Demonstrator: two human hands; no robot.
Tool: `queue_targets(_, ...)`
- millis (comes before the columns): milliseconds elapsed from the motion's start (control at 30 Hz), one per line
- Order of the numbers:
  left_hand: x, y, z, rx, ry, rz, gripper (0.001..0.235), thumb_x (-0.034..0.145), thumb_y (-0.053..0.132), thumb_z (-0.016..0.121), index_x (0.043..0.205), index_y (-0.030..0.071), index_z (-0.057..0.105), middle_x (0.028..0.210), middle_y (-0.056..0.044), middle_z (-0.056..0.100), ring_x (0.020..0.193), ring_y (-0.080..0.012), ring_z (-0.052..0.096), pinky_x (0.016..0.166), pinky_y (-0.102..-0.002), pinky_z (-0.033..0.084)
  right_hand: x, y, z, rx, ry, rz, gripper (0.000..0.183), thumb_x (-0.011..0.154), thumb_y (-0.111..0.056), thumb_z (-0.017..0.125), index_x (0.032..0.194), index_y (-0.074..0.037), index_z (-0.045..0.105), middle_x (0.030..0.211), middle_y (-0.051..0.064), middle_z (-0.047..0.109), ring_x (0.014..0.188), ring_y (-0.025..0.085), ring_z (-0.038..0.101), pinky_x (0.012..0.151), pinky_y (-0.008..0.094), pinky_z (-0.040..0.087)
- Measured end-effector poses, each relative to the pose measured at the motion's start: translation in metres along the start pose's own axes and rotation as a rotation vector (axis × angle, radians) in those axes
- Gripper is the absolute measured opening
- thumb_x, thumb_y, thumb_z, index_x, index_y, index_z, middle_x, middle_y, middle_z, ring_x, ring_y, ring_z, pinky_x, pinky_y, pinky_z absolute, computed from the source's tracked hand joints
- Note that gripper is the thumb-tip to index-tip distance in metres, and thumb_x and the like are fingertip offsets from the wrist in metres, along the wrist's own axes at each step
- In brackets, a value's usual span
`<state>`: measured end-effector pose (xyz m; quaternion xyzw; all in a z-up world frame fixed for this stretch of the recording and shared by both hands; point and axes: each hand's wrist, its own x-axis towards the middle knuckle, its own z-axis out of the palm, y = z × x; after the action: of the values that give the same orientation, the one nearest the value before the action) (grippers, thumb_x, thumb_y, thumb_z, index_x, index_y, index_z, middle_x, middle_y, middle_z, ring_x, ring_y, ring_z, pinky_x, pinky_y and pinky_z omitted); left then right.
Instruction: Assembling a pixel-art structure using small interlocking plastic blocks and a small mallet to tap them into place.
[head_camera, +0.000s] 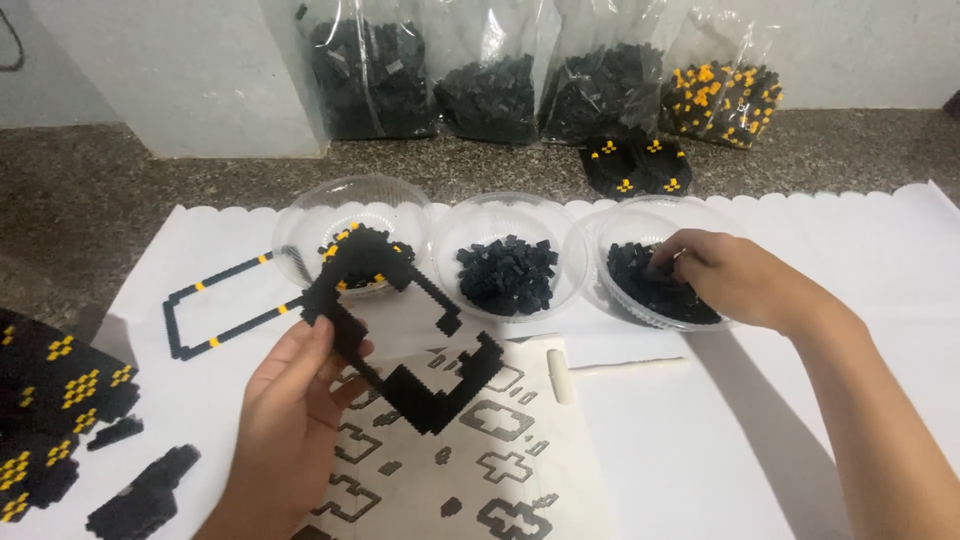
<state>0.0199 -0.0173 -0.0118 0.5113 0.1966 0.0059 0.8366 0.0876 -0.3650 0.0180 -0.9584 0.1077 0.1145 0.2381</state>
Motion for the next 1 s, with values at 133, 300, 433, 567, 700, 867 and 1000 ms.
queue_targets(133, -0.003, 0.001, 0.001, 0.005, -0.033, 0.038, 0.023, 0.095, 0.017, 0.050, 0.104, -0.002, 0.059, 0.089, -0.011, 0.060, 0.080, -0.0223, 0.058, 0.060, -0.032, 0.043, -0.035, -0.030, -0.010, 0.068, 0.047, 0.082, 0.045, 0.096, -0.044, 0.035, 0.105, -0.014, 0.067, 0.090, 0.009, 0.064, 0.087, 0.021, 0.055, 0.081, 0.030, 0.037)
queue_targets(300, -0.026, 0.027, 0.024, 0.346, 0.127, -0.044, 0.042, 0.082, 0.013, 0.055, 0.122, 0.004, 0.064, 0.086, -0.014, 0.066, 0.072, -0.0241, 0.057, 0.063, -0.034, 0.044, -0.047, 0.004, 0.023, 0.614, 0.167, -0.309, 0.022, 0.089, -0.024, 0.056, 0.093, -0.006, 0.069, 0.094, 0.004, 0.073, 0.082, 0.013, 0.062, 0.079, 0.026, 0.046)
queue_targets(433, -0.010, 0.005, 0.006, 0.476, -0.066, -0.046, 0.037, 0.084, 0.004, 0.062, 0.119, 0.015, 0.068, 0.077, -0.014, 0.072, 0.067, -0.0220, 0.061, 0.060, -0.031, 0.046, -0.078, -0.001, 0.075, 0.774, -0.002, -0.271, 0.017, 0.089, -0.016, 0.057, 0.091, -0.006, 0.071, 0.071, 0.003, 0.066, 0.056, 0.011, 0.048, 0.053, 0.024, 0.033)
queue_targets(567, -0.016, 0.013, 0.006, 0.928, -0.162, -0.008, 0.018, 0.078, 0.009, 0.061, 0.094, 0.012, 0.068, 0.083, -0.002, 0.074, 0.075, -0.0142, 0.062, 0.075, -0.025, 0.049, -0.097, -0.022, 0.096, 1.156, -0.038, -0.106, 0.028, 0.094, -0.019, 0.055, 0.088, 0.005, 0.068, 0.056, 0.004, 0.030, 0.050, 0.012, 0.020, 0.050, 0.024, 0.012)
queue_targets(700, -0.019, 0.031, 0.006, 1.374, -0.232, -0.165, 0.023, 0.081, 0.023, 0.054, 0.100, 0.021, 0.066, 0.095, 0.003, 0.068, 0.084, -0.0137, 0.060, 0.076, -0.027, 0.047, -0.090, -0.012, 0.109, 1.314, -0.019, -0.046, 0.024, 0.094, -0.011, 0.051, 0.098, 0.007, 0.066, 0.062, 0.008, 0.039, 0.053, 0.014, 0.022, 0.053, 0.023, 0.015)
queue_targets(867, -0.013, 0.033, -0.003, 1.462, -0.347, -0.118, 0.022, 0.081, 0.019, 0.056, 0.100, 0.020, 0.067, 0.100, 0.008, 0.070, 0.092, -0.0090, 0.063, 0.082, -0.024, 0.051, -0.088, -0.016, 0.105, 1.500, -0.126, -0.044, 0.038, 0.080, 0.016, 0.028, 0.110, 0.013, 0.051, 0.098, 0.025, 0.052, 0.082, 0.028, 0.039, 0.075, 0.036, 0.032)
queue_targets(1000, -0.010, 0.027, -0.007, 1.462, -0.343, 0.002, 0.023, 0.083, 0.019, 0.058, 0.102, 0.022, 0.070, 0.101, 0.008, 0.072, 0.094, -0.0081, 0.068, 0.083, -0.024, 0.054, -0.080, 0.008, 0.123, 1.299, -0.189, -0.275, 0.039, 0.080, 0.023, 0.039, 0.111, 0.010, 0.058, 0.103, 0.022, 0.062, 0.085, 0.028, 0.054, 0.078, 0.037, 0.042)
